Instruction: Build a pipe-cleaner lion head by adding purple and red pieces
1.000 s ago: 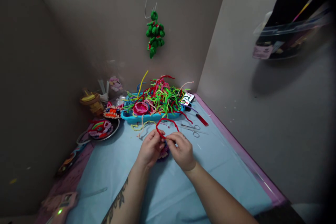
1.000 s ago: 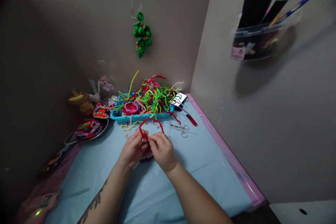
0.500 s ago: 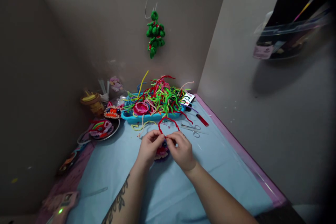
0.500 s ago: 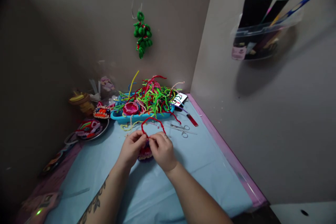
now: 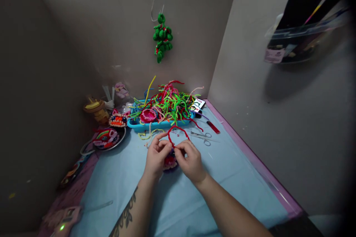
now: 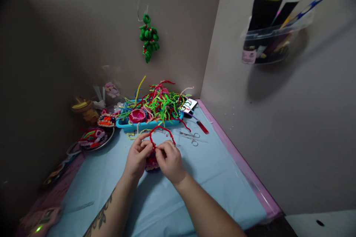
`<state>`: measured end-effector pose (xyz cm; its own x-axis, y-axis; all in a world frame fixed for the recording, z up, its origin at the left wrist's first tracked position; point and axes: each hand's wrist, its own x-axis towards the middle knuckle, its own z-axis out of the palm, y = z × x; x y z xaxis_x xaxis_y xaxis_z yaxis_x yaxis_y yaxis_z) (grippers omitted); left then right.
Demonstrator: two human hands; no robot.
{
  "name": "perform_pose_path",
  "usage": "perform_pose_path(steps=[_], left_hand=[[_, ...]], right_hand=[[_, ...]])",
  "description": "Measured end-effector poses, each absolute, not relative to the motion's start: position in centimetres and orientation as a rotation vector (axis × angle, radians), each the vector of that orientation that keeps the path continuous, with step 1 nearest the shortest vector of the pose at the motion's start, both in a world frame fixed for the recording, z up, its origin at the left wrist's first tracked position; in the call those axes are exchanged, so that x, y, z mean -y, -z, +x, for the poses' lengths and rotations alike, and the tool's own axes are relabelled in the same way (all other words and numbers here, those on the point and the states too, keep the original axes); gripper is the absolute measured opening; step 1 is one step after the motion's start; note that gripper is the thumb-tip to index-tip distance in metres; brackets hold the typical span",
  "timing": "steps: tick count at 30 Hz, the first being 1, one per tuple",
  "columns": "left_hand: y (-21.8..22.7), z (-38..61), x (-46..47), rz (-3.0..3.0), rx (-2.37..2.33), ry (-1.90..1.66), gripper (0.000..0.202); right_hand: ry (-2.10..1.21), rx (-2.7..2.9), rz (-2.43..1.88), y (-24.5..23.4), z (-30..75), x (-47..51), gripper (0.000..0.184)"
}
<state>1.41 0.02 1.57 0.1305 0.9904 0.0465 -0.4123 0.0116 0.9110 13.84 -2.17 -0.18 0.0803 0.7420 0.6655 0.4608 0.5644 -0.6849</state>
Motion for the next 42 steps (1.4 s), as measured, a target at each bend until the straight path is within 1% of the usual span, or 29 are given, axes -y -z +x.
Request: perform_pose_path(steps=[3,6,9,14,17,20,23,27,31,34,42], left_hand=[[-1.7,1.6,0.2,0.998,-0.756,-1.293,0.051],[-1.9,1.5,0.3,1.026,-0.771,-1.282,0.051],[-2.0,1.3,0.1,1.075,-0.857,-1.284,0.046],[-1.9,1.0,-0.4,1.131,-1.003,-1.268,0.031],[-1.9,1.0,-0.4,1.122,-1.041,-1.217,0.028],[-2.0,1.2,-0.2,1.109,-1.009,-1.154,0.03],[-2.2,1.3,-0.1,1.107,-0.959,-1.128,0.032],[-2.2,1.3,0.0,1.102,-0.917,-1.103,0.036],[-2.1,1.3,0.0,1.07,-0.829,-1.046,0.039],[-2.0,1.2,0.0,1.034,-0.823,-1.012,0.041],[-1.5,1.6,0.2,0.939,-0.801,-1.048,0.045]], right_hand=[[-0.362,1.512,-1.074,0.4,13.6,2.3,0.012],[-0.39,1.502,-1.085,0.5,13.5,2.3,0.013],[-0.371,1.53,-1.08,0.4,13.6,2.1,0.013],[-0.392,1.541,-1.084,0.1,14.0,1.8,0.012],[-0.455,1.501,-1.078,-0.1,14.3,1.5,0.012],[-0.601,1.432,-1.035,0.0,14.6,1.1,0.01],[-0.839,1.332,-0.952,0.4,14.8,0.5,0.011],[-1.287,1.126,-0.821,0.9,14.7,0.1,0.022],[-1.547,0.976,-0.755,0.5,14.5,0.3,0.036],[-1.635,0.903,-0.734,0.1,14.4,0.5,0.033],[-1.652,0.763,-0.718,0.0,14.2,0.5,0.031]])
